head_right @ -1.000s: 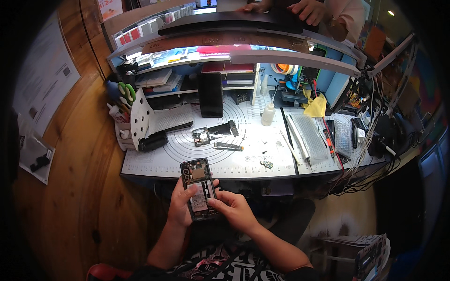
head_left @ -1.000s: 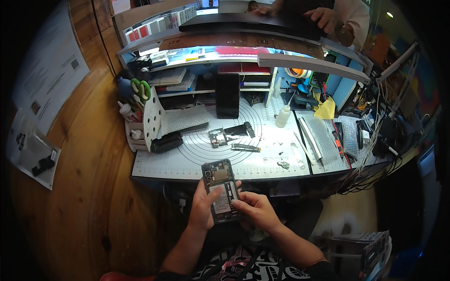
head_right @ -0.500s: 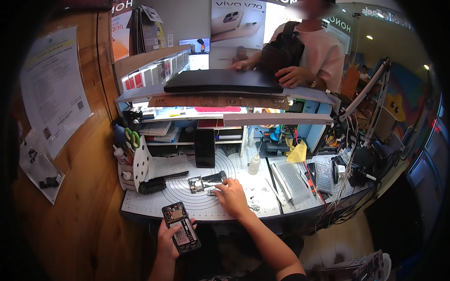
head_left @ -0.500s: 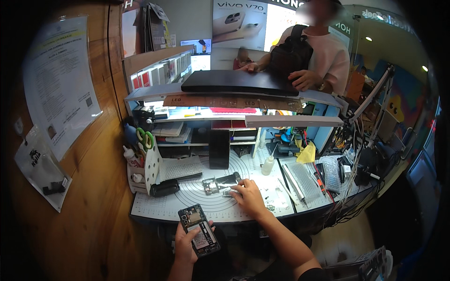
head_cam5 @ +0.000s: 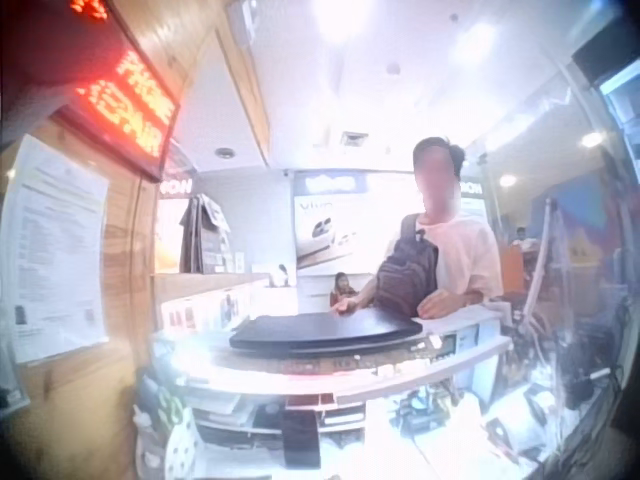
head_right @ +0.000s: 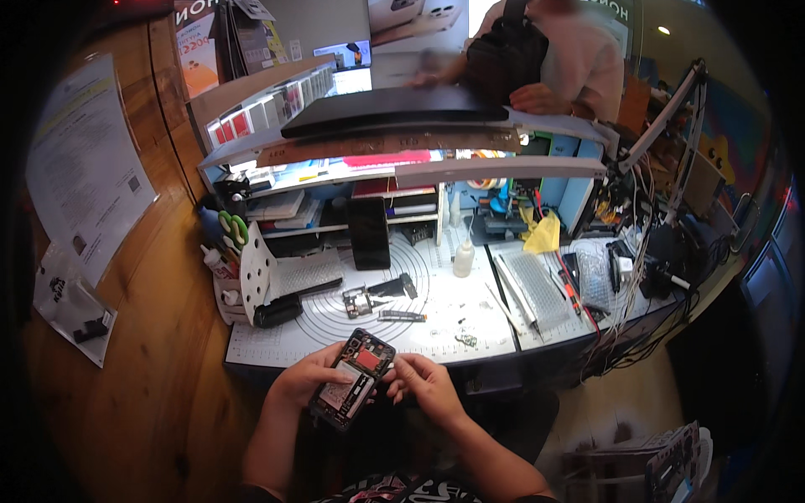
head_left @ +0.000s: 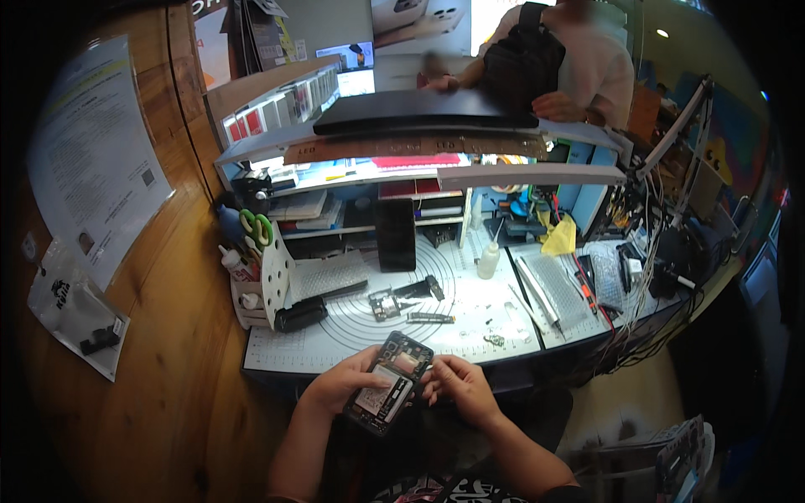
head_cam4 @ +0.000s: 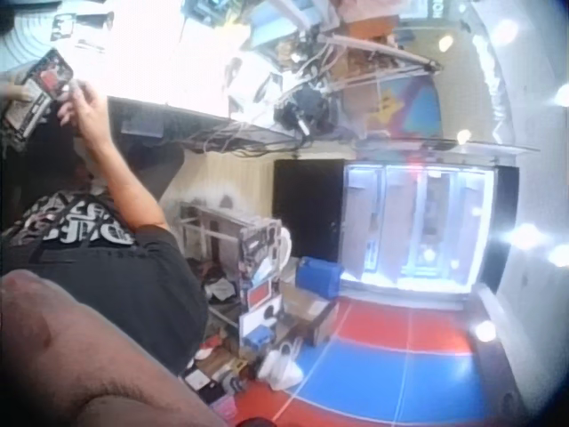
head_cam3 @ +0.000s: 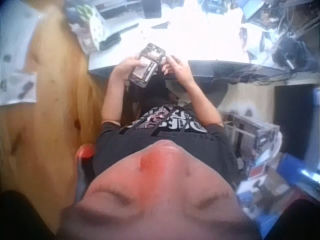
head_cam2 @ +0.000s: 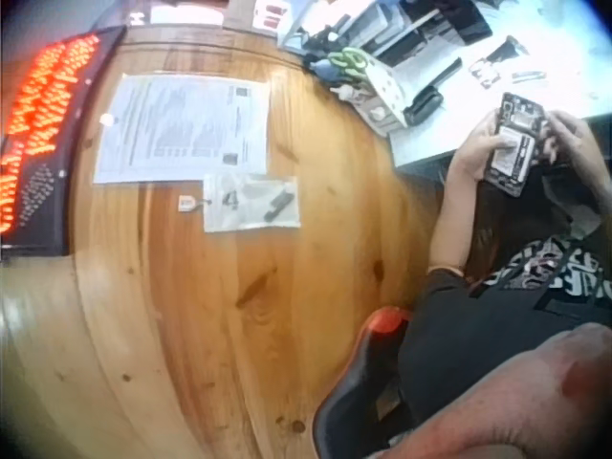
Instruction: The person disassembles a smartphone, removes the battery, and interacts with a customer who hands over a laptop. The person then handles the laptop and returns to working on the phone's internal components.
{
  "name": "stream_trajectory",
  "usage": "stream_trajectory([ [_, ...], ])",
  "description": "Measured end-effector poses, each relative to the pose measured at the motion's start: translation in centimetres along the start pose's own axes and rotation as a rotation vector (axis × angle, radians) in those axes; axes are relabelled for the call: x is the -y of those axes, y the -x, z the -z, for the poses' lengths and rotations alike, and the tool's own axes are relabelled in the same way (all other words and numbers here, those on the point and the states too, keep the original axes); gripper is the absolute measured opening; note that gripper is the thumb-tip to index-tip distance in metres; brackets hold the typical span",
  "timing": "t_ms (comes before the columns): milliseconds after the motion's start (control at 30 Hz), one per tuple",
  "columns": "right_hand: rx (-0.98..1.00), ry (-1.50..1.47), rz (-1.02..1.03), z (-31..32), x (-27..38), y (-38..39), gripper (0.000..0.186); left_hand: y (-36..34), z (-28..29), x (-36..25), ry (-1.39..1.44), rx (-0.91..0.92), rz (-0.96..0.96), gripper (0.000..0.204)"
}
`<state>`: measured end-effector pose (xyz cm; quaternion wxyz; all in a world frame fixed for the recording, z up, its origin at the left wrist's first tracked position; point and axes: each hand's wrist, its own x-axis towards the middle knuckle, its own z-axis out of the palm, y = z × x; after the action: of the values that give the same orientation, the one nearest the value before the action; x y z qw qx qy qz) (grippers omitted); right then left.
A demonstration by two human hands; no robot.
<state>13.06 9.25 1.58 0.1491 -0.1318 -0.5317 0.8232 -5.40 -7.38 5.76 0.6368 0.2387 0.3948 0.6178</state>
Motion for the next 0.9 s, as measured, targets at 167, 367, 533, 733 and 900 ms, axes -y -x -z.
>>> stream_trajectory([
  [167, 0.108, -0.196, -0.092, 1.5, 0.8, 2.6, 0.036, -2.0, -0.3, 0.2, -0.208, 0.080, 0.221, 0.068],
  [367, -0.048, -0.275, -0.006, 2.2, 1.4, 2.9, 0.030, -2.9, -3.4, -1.9, -0.875, -0.105, 0.078, 0.083],
  [533, -0.148, -0.250, 0.089, 2.8, 1.8, 1.3, 0.030, -3.4, -4.3, -1.4, -1.561, -0.172, -0.419, 0.086],
  [733, -0.174, -0.114, 0.059, 3.0, 1.9, 0.4, 0.030, -4.4, -2.0, -1.1, -1.600, -0.200, -0.529, 0.082],
  [900, -0.306, -0.006, 0.128, 4.5, 2.9, 1.7, 0.030, -4.7, 0.2, -1.4, -1.686, -0.143, -0.539, 0.080],
])
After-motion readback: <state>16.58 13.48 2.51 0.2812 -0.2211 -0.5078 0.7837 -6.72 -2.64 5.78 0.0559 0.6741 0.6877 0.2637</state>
